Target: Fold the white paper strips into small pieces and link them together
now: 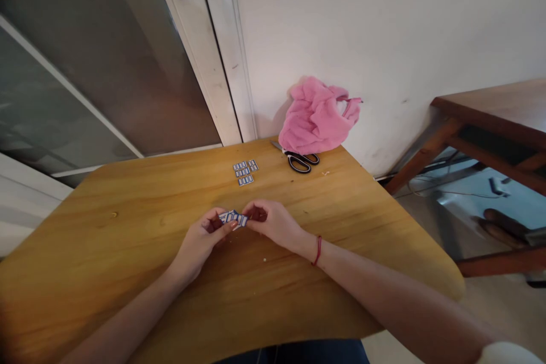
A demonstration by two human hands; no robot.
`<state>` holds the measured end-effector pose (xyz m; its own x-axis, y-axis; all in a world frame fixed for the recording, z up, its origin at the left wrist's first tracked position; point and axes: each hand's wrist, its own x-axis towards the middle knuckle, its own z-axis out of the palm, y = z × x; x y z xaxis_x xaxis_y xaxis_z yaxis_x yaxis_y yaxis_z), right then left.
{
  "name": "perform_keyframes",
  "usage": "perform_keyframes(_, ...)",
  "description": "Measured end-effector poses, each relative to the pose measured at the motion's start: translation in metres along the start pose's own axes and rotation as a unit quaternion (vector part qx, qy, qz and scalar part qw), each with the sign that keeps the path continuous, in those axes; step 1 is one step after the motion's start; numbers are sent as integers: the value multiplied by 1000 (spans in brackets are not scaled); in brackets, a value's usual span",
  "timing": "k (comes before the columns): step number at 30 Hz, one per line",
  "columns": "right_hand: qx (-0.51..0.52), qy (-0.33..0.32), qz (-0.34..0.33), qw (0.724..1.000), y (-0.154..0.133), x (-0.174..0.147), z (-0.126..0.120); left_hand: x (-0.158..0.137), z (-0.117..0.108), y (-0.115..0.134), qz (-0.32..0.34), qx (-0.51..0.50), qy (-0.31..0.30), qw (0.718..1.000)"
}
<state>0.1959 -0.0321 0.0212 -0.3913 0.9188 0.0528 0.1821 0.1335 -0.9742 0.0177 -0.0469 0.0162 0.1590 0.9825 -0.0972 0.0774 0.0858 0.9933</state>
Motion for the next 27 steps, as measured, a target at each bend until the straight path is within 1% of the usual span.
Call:
perform_keyframes(3, 48, -30, 4, 998, 1, 0, 1, 0, 1, -2, -15, -50, -17, 998)
perform_keyframes(5, 74, -47, 4, 996, 1, -1, 1, 1, 3, -3, -5, -70, -23, 997)
perform_keyframes(9, 102, -70, -2, 992, -2, -4, 2, 3, 6, -3, 13, -90, -13, 996)
perform_keyframes(12, 89, -62, -5, 994, -4, -5, 2, 2, 7, -3, 10, -93, -11, 996)
perform_keyframes(15, 28, -37, -26, 999, -2, -3, 1, -1, 9, -2, -9, -86, -23, 996)
perform_keyframes(18, -40, -14, -40, 998, 0, -2, 0, -4, 9, -2, -19, -70, -26, 997)
perform_keyframes(22, -72, -10, -51, 996, 1, -2, 0, -4, 7, -2, -10, -29, -23, 999)
perform_keyframes(25, -84, -1, -63, 994, 0, -3, 2, -3, 4, 0, 16, 53, 4, 998)
perform_keyframes(27, -83, 4, -65, 994, 0, -3, 3, -2, 3, 1, 42, 121, 29, 991)
